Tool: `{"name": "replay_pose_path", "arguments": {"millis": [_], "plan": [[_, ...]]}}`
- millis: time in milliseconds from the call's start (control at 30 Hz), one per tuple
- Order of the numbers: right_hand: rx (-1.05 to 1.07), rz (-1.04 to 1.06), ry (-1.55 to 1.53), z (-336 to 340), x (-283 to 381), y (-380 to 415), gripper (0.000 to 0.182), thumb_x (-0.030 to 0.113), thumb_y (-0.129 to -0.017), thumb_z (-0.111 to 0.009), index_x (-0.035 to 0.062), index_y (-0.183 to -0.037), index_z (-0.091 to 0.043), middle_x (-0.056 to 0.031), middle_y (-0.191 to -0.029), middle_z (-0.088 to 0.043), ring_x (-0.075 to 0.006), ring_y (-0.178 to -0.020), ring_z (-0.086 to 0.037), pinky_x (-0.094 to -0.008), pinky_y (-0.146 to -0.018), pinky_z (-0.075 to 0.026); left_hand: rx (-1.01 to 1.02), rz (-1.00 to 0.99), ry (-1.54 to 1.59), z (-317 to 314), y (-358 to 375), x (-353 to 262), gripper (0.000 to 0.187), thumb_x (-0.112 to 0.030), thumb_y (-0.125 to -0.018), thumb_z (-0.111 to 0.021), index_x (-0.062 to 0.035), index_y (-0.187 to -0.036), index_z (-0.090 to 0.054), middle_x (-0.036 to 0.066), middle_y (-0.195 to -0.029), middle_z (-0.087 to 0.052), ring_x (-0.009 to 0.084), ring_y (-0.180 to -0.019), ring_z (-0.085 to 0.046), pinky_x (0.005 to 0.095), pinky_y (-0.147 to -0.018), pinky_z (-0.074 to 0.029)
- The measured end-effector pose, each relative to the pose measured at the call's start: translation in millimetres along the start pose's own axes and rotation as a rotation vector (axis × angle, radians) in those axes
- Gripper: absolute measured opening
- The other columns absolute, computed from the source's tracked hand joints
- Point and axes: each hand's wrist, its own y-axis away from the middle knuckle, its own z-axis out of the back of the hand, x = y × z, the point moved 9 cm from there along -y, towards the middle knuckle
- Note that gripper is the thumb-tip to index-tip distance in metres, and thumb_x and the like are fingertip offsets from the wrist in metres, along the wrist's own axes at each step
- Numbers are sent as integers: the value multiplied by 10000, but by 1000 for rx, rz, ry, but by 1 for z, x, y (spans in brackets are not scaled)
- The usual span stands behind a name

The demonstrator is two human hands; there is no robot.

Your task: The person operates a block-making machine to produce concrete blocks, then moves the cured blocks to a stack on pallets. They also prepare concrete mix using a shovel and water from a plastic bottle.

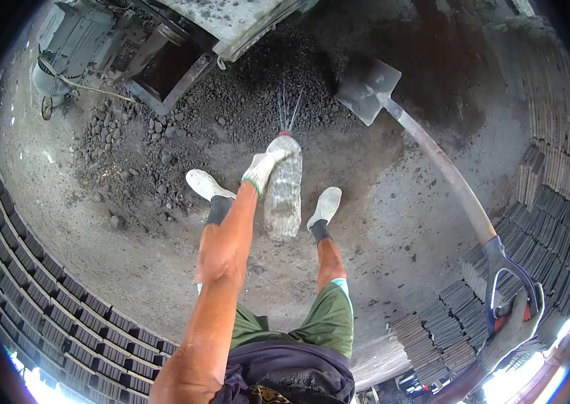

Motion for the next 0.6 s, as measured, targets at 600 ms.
{"name": "replay_pose_path", "arguments": {"millis": [600], "plan": [[-28,59,88,-11,46,11,489,165,-904,-651,23,-1362,-562,0,-710,-503,-63,-610,-480,-230,-532,-431,92,-125,309,50,-82,-101,348,-231,-927,-697,-49,-1217,-641,102,-984,-732,240,-805,-722,426,-733,-612]]}}
